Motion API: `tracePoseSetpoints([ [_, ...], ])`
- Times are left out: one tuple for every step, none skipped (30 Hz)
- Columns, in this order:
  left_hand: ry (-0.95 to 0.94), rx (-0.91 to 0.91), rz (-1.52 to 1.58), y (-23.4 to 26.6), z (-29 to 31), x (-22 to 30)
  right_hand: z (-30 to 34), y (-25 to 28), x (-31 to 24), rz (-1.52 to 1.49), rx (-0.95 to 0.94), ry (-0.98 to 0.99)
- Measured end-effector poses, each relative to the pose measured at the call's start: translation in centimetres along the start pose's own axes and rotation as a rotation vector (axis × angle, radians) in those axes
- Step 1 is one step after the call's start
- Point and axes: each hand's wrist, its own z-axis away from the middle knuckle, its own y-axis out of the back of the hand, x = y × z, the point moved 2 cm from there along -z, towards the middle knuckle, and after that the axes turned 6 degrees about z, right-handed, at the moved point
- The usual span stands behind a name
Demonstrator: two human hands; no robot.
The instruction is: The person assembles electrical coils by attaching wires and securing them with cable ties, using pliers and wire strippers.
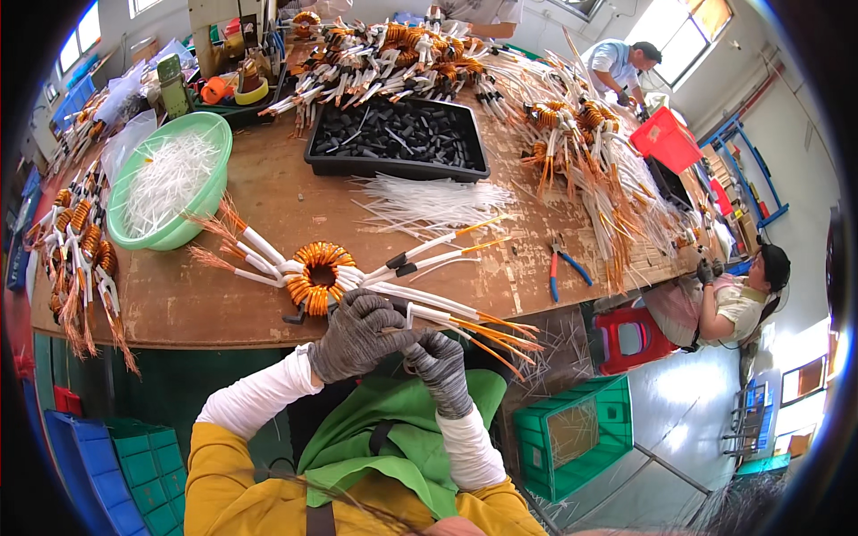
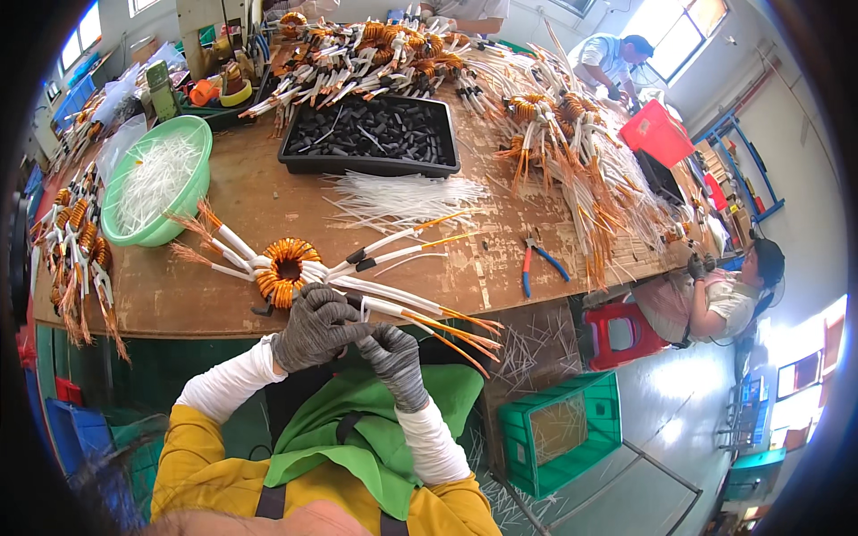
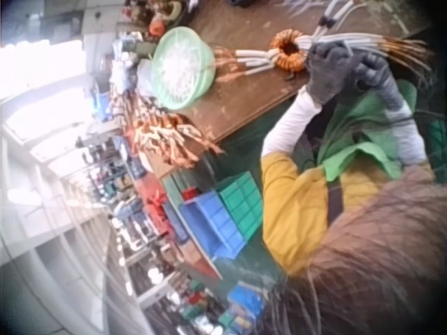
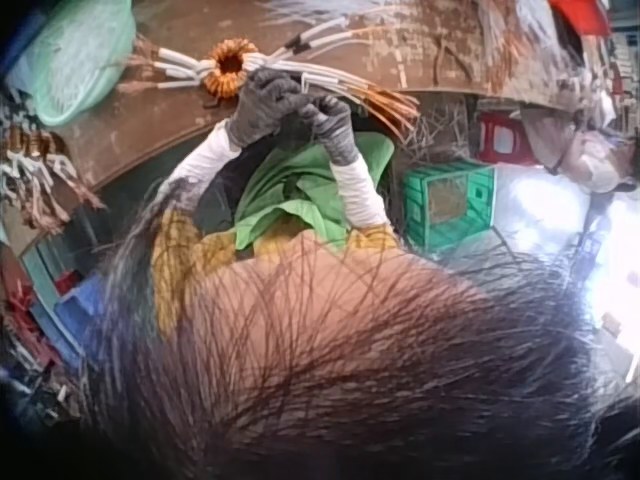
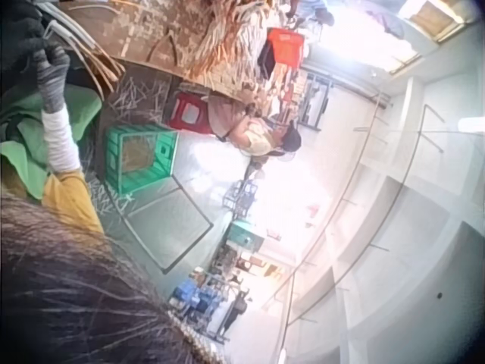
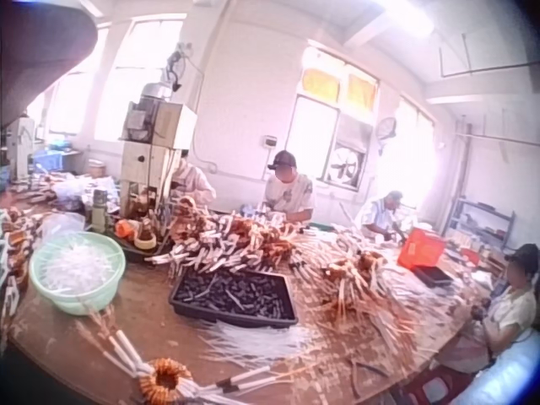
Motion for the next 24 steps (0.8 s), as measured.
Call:
tracePoseSetpoints([
  [-0.026,-0.002,-0.006,0.1,-0.4,-0.1,0.1,0.2,-0.2,0.003,0.003,0.005],
  [-0.052,-0.005,-0.012,0.1,-0.7,-0.1,0.2,0.4,-0.3,0.002,-0.004,-0.017],
  [-0.056,-0.001,-0.011,0.2,-0.9,-0.1,0.3,0.4,-0.4,0.001,-0.011,-0.040],
  [-0.071,-0.003,-0.020,0.0,-0.9,-0.3,0.1,0.4,-0.6,0.000,-0.011,-0.041],
  [-0.087,-0.006,-0.029,-0.1,-1.0,-0.5,0.1,0.3,-1.0,-0.035,-0.011,-0.060],
  [-0.087,-0.006,-0.028,-0.3,-1.1,-0.7,0.0,0.2,-1.1,-0.069,-0.009,-0.079],
  [-0.075,0.009,-0.055,-0.3,-1.2,-0.9,0.3,-0.2,-0.9,-0.072,-0.008,-0.081],
  [-0.064,0.025,-0.081,-0.4,-1.3,-1.1,0.7,-0.9,-0.7,0.009,-0.073,0.006],
  [-0.065,0.022,-0.080,-0.4,-1.4,-1.4,0.9,-1.6,-0.7,0.090,-0.138,0.094],
  [-0.029,0.015,0.000,-0.7,-1.5,-1.8,1.3,-2.1,-1.2,-0.032,-0.100,0.012],
  [0.006,0.008,0.079,-0.9,-1.6,-2.0,1.5,-2.0,-1.4,-0.031,-0.098,0.011],
  [0.080,-0.033,0.153,-1.0,-1.4,-2.1,1.8,-1.8,-1.4,-0.020,-0.086,-0.005],
  [0.082,-0.035,0.154,-1.0,-1.2,-2.1,2.2,-1.6,-1.4,-0.011,-0.075,-0.025],
  [0.169,-0.078,0.229,-1.1,-1.1,-2.2,2.4,-1.3,-1.5,-0.016,-0.058,0.052],
  [0.255,-0.121,0.304,-1.2,-1.0,-2.4,2.4,-1.3,-1.7,-0.017,-0.057,0.052],
  [0.152,-0.114,0.269,-1.0,-1.4,-2.3,2.3,-1.2,-2.4,0.185,0.063,0.279],
  [0.151,-0.115,0.268,-1.2,-1.2,-2.4,2.1,-1.2,-3.2,0.388,0.184,0.506],
  [0.135,-0.128,0.241,-1.5,-0.8,-2.5,1.6,-1.2,-3.7,0.523,0.205,0.695],
  [0.115,-0.140,0.219,-1.7,-1.0,-2.5,1.1,-1.4,-3.9,0.525,0.211,0.695],
  [0.110,-0.141,0.222,-1.6,-1.2,-2.4,0.7,-1.8,-4.0,0.387,0.253,0.689],
  [0.160,-0.242,0.221,-1.6,-1.4,-2.4,0.5,-2.0,-4.0,0.248,0.294,0.681],
  [0.207,-0.342,0.220,-1.6,-1.6,-2.4,0.2,-2.0,-3.4,0.089,0.174,0.539],
  [0.200,-0.344,0.224,-1.6,-1.6,-2.4,0.1,-1.9,-3.3,0.091,0.181,0.541],
  [0.174,-0.330,0.208,-1.5,-1.5,-2.4,-0.2,-1.9,-3.2,0.017,0.088,0.454],
])
